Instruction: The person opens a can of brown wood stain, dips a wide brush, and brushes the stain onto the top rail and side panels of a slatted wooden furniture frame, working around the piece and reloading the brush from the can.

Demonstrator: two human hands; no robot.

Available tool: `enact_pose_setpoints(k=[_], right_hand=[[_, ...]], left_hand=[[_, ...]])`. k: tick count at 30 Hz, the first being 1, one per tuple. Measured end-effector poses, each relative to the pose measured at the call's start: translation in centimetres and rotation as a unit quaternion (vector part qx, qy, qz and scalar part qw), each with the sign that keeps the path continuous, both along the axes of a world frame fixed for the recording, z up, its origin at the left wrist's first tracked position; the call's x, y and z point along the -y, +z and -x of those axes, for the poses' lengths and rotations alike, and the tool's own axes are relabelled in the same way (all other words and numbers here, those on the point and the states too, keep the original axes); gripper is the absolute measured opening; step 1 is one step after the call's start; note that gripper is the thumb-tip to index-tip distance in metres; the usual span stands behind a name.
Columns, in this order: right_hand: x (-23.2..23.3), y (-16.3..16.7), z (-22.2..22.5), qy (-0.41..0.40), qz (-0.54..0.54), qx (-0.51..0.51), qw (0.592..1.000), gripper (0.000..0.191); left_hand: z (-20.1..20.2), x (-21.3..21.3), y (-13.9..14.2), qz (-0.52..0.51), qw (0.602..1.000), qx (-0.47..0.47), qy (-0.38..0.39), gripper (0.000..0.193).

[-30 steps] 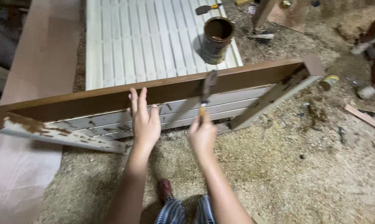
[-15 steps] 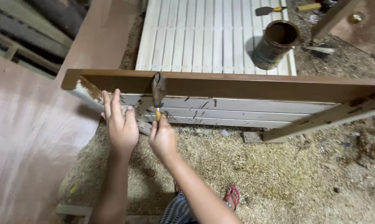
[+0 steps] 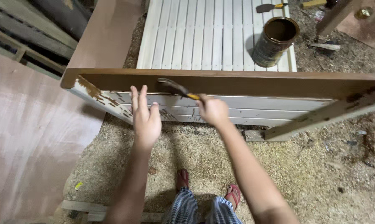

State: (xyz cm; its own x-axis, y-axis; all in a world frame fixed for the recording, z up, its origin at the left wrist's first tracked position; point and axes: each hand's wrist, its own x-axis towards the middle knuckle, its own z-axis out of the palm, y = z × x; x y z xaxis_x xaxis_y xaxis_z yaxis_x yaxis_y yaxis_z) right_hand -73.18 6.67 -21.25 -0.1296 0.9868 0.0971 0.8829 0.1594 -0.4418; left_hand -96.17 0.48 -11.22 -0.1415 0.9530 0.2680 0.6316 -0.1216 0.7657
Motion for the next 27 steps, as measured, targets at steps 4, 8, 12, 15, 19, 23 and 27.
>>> enact_pose_setpoints(k=[4, 8, 12, 15, 19, 23, 27], right_hand=[[2.5, -0.1, -9.4, -0.023, -0.117, -0.012, 0.993, 0.034], [4.5, 0.0, -19.2, -0.074, -0.062, 0.014, 0.995, 0.034], [7.4, 0.2, -28.7, -0.118, -0.094, 0.042, 0.988, 0.028], [10.4, 0.0, -34.5, -0.158, -0.113, 0.027, 0.981, 0.025], [14.1, -1.4, -40.1, -0.238, -0.142, 0.034, 0.960, 0.026], [17.4, -2.7, -43.2, -0.315, -0.104, 0.022, 0.943, 0.024], [20.6, -3.4, -41.5, -0.370, -0.121, -0.014, 0.921, 0.022]], left_hand=[[-4.2, -0.2, -1.2, 0.024, 1.000, -0.004, -0.006, 0.060], [-8.4, 0.4, -1.8, 0.033, 0.999, -0.006, -0.026, 0.060], [-12.1, 0.8, -2.3, 0.035, 0.998, 0.003, -0.048, 0.059], [-15.4, 1.0, -2.7, 0.033, 0.998, -0.007, -0.056, 0.060], [-20.0, 1.3, -3.5, 0.015, 0.995, -0.001, -0.099, 0.060], [-24.8, 2.0, -4.2, 0.027, 0.990, -0.022, -0.138, 0.061], [-28.7, 3.2, -4.6, 0.038, 0.981, -0.011, -0.189, 0.062]])
